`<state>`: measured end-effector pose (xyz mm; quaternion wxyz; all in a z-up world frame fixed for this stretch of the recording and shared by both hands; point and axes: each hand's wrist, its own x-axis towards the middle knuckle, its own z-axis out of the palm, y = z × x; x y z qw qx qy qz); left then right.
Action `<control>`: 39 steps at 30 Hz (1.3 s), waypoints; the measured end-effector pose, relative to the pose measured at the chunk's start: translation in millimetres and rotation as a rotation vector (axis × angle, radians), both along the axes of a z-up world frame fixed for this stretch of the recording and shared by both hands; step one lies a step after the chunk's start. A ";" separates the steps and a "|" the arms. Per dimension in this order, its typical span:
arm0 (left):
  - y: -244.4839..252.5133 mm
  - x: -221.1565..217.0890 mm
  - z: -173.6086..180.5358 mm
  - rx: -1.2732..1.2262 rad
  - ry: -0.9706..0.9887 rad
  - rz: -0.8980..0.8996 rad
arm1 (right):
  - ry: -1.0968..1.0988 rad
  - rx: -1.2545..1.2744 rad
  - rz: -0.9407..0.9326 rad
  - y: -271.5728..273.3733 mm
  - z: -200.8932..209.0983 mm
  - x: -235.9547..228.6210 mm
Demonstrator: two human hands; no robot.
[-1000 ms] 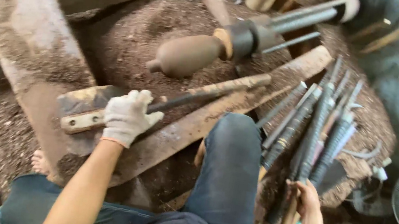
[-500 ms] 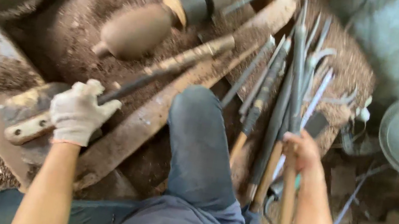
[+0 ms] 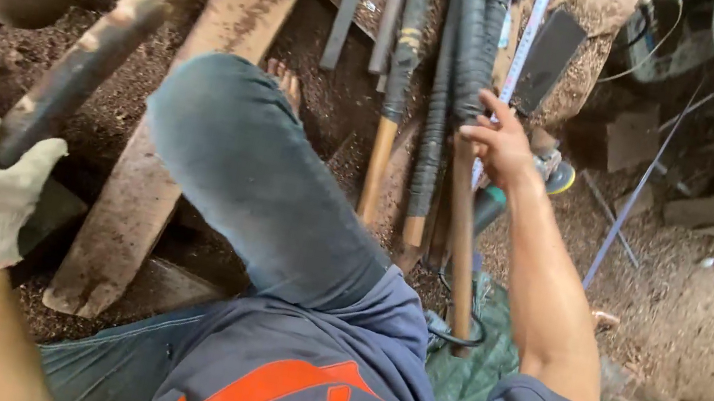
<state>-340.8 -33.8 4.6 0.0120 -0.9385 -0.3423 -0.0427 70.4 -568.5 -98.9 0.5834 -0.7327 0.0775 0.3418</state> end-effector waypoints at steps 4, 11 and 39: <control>6.7 -6.9 -10.0 0.054 -0.022 -0.055 | 0.068 0.334 -0.030 9.4 15.4 -30.2; 31.8 -41.9 -49.5 -0.199 -0.068 -0.056 | 0.141 0.279 0.071 -43.3 39.2 -187.7; -14.9 18.7 29.6 -0.040 -0.069 0.134 | -0.854 -0.651 0.324 108.2 -5.6 17.0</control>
